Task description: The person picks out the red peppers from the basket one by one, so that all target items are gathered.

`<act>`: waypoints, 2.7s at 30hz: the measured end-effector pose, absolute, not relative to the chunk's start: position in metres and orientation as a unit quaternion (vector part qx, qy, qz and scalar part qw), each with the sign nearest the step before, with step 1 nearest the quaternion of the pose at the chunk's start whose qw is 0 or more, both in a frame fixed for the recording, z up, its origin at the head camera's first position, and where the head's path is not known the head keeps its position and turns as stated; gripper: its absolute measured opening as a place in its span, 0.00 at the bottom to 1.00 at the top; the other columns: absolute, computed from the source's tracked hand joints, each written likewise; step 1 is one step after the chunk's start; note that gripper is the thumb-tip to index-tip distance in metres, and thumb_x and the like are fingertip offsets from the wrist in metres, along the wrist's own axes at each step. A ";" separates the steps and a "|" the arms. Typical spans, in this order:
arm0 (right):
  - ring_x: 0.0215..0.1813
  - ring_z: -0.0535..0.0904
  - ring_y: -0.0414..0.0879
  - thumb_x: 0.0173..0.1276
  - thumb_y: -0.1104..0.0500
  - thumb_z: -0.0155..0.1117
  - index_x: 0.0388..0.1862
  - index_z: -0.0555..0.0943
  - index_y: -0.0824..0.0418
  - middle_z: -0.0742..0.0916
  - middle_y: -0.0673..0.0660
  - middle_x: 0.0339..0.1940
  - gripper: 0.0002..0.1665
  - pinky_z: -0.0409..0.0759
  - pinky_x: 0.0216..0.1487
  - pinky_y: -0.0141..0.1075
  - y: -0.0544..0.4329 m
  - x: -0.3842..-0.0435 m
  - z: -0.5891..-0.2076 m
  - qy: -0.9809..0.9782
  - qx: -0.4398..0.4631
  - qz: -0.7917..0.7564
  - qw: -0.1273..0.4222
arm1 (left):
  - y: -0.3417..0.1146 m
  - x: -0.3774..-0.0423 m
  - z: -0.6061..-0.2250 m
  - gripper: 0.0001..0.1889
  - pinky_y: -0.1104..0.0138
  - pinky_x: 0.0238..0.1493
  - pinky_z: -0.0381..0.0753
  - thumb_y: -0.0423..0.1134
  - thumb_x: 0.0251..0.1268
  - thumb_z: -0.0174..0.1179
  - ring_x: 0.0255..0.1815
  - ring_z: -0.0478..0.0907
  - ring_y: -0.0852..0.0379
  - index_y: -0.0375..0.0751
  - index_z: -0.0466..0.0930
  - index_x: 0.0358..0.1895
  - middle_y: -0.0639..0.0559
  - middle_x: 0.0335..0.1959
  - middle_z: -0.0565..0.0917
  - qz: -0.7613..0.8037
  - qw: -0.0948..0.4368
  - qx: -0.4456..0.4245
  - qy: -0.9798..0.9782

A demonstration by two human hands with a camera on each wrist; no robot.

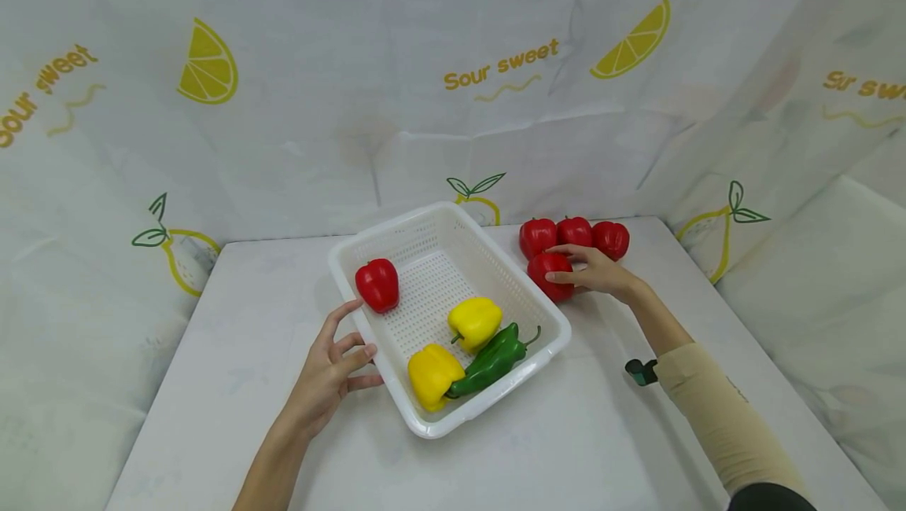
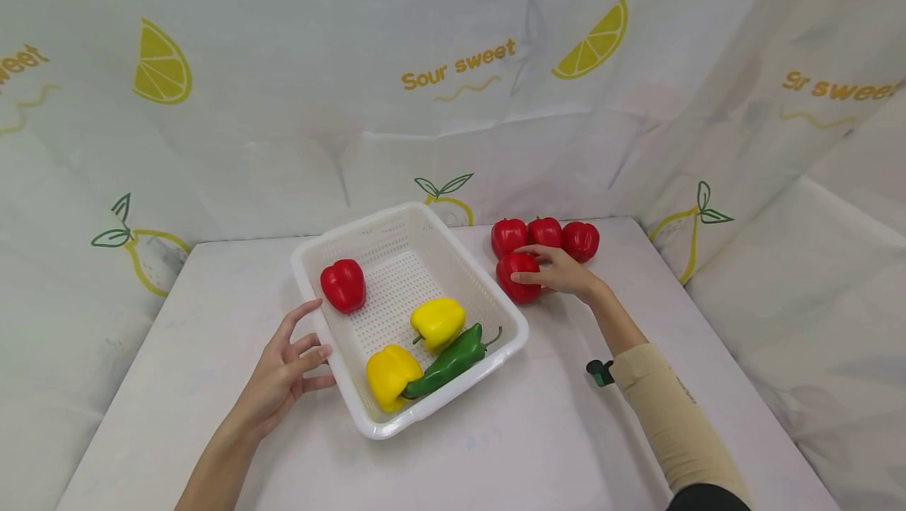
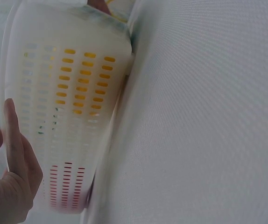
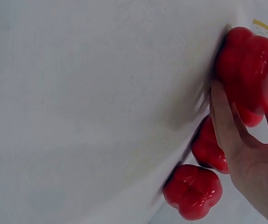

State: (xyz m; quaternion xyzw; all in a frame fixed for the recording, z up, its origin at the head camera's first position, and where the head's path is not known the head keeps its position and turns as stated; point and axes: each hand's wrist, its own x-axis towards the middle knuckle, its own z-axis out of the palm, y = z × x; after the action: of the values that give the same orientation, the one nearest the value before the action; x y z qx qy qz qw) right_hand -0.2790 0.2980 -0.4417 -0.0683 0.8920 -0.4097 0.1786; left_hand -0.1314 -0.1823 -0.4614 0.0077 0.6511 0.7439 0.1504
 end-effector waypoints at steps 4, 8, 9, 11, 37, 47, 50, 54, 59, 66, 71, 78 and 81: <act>0.81 0.66 0.71 0.68 0.50 0.79 0.82 0.69 0.58 0.72 0.71 0.80 0.48 0.91 0.63 0.57 0.299 -0.279 -0.442 0.890 -0.067 -0.414 0.182 | -0.182 -0.131 -0.462 0.42 0.52 0.49 0.95 0.34 0.77 0.64 0.51 0.93 0.49 0.58 0.51 0.86 0.46 0.54 0.83 0.743 0.151 0.001 0.652; 0.80 0.67 0.71 0.70 0.51 0.78 0.83 0.68 0.59 0.73 0.71 0.79 0.47 0.91 0.63 0.58 0.302 -0.279 -0.442 0.884 -0.074 -0.424 0.184 | -0.181 -0.131 -0.461 0.42 0.52 0.49 0.95 0.33 0.77 0.63 0.52 0.92 0.49 0.58 0.51 0.86 0.45 0.54 0.82 0.744 0.151 -0.004 0.651; 0.80 0.67 0.71 0.70 0.51 0.78 0.83 0.68 0.59 0.73 0.71 0.79 0.47 0.91 0.63 0.58 0.303 -0.279 -0.442 0.882 -0.074 -0.427 0.184 | -0.182 -0.131 -0.461 0.42 0.52 0.49 0.95 0.33 0.77 0.63 0.52 0.92 0.50 0.58 0.51 0.86 0.46 0.54 0.83 0.744 0.151 -0.003 0.651; 0.80 0.67 0.71 0.70 0.52 0.77 0.82 0.68 0.59 0.73 0.72 0.79 0.46 0.91 0.64 0.58 0.304 -0.279 -0.442 0.881 -0.073 -0.430 0.184 | -0.182 -0.131 -0.461 0.43 0.52 0.49 0.95 0.34 0.78 0.63 0.51 0.92 0.50 0.57 0.50 0.87 0.46 0.54 0.83 0.746 0.152 0.002 0.649; 0.77 0.72 0.71 0.71 0.55 0.76 0.81 0.69 0.60 0.74 0.72 0.77 0.44 0.91 0.63 0.59 0.308 -0.280 -0.427 0.884 -0.094 -0.433 0.153 | -0.183 -0.132 -0.461 0.43 0.52 0.50 0.95 0.34 0.78 0.63 0.51 0.93 0.51 0.56 0.49 0.87 0.45 0.55 0.83 0.751 0.153 0.015 0.642; 0.78 0.72 0.68 0.72 0.53 0.75 0.82 0.68 0.58 0.74 0.68 0.80 0.44 0.89 0.65 0.61 0.310 -0.281 -0.406 0.888 -0.101 -0.429 0.130 | -0.182 -0.132 -0.461 0.43 0.51 0.50 0.95 0.34 0.78 0.63 0.51 0.93 0.50 0.55 0.48 0.87 0.45 0.56 0.83 0.752 0.154 0.014 0.641; 0.78 0.72 0.67 0.74 0.51 0.73 0.82 0.68 0.58 0.74 0.67 0.80 0.43 0.90 0.65 0.59 0.309 -0.281 -0.401 0.885 -0.109 -0.434 0.130 | -0.182 -0.132 -0.461 0.43 0.52 0.50 0.95 0.33 0.78 0.63 0.50 0.94 0.50 0.54 0.48 0.87 0.46 0.55 0.83 0.752 0.155 0.013 0.641; 0.78 0.72 0.67 0.75 0.50 0.72 0.83 0.68 0.59 0.74 0.68 0.80 0.43 0.93 0.62 0.50 0.307 -0.280 -0.397 0.883 -0.117 -0.436 0.126 | -0.183 -0.131 -0.461 0.43 0.52 0.50 0.95 0.34 0.78 0.63 0.51 0.94 0.50 0.54 0.48 0.87 0.46 0.55 0.83 0.751 0.154 0.012 0.642; 0.76 0.74 0.67 0.75 0.50 0.72 0.83 0.67 0.60 0.75 0.68 0.79 0.44 0.94 0.57 0.41 0.300 -0.278 -0.389 0.881 -0.113 -0.442 0.126 | -0.183 -0.132 -0.461 0.43 0.51 0.50 0.95 0.34 0.78 0.64 0.51 0.94 0.50 0.55 0.49 0.87 0.43 0.57 0.83 0.751 0.156 0.011 0.642; 0.74 0.78 0.67 0.75 0.51 0.73 0.83 0.68 0.55 0.74 0.69 0.81 0.42 0.94 0.57 0.42 0.286 -0.276 -0.373 0.884 -0.118 -0.436 0.122 | -0.182 -0.133 -0.460 0.43 0.52 0.50 0.95 0.34 0.78 0.64 0.51 0.94 0.51 0.56 0.49 0.87 0.42 0.57 0.83 0.750 0.155 0.009 0.643; 0.70 0.80 0.65 0.74 0.50 0.74 0.84 0.68 0.51 0.75 0.68 0.81 0.43 0.94 0.54 0.39 0.276 -0.275 -0.364 0.889 -0.129 -0.425 0.115 | -0.182 -0.132 -0.461 0.43 0.52 0.50 0.95 0.34 0.78 0.64 0.52 0.94 0.51 0.56 0.49 0.87 0.41 0.59 0.83 0.750 0.154 0.007 0.644; 0.70 0.82 0.67 0.74 0.50 0.73 0.84 0.68 0.50 0.76 0.67 0.80 0.43 0.95 0.54 0.48 0.264 -0.274 -0.351 0.893 -0.151 -0.412 0.105 | -0.182 -0.132 -0.461 0.43 0.52 0.50 0.95 0.35 0.78 0.64 0.52 0.93 0.52 0.55 0.49 0.87 0.42 0.58 0.83 0.749 0.154 0.008 0.644; 0.73 0.80 0.70 0.75 0.49 0.71 0.83 0.69 0.49 0.77 0.66 0.80 0.41 0.92 0.61 0.56 0.260 -0.275 -0.346 0.894 -0.164 -0.407 0.094 | -0.182 -0.132 -0.461 0.43 0.53 0.49 0.95 0.35 0.78 0.64 0.52 0.93 0.52 0.56 0.49 0.87 0.42 0.58 0.83 0.749 0.153 0.008 0.645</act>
State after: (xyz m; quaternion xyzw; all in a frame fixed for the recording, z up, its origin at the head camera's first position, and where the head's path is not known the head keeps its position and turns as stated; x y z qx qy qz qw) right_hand -0.2747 0.2598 -0.3457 -0.1642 0.8938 -0.4065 0.0944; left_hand -0.1319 -0.1818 -0.4606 0.0079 0.6445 0.7490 0.1534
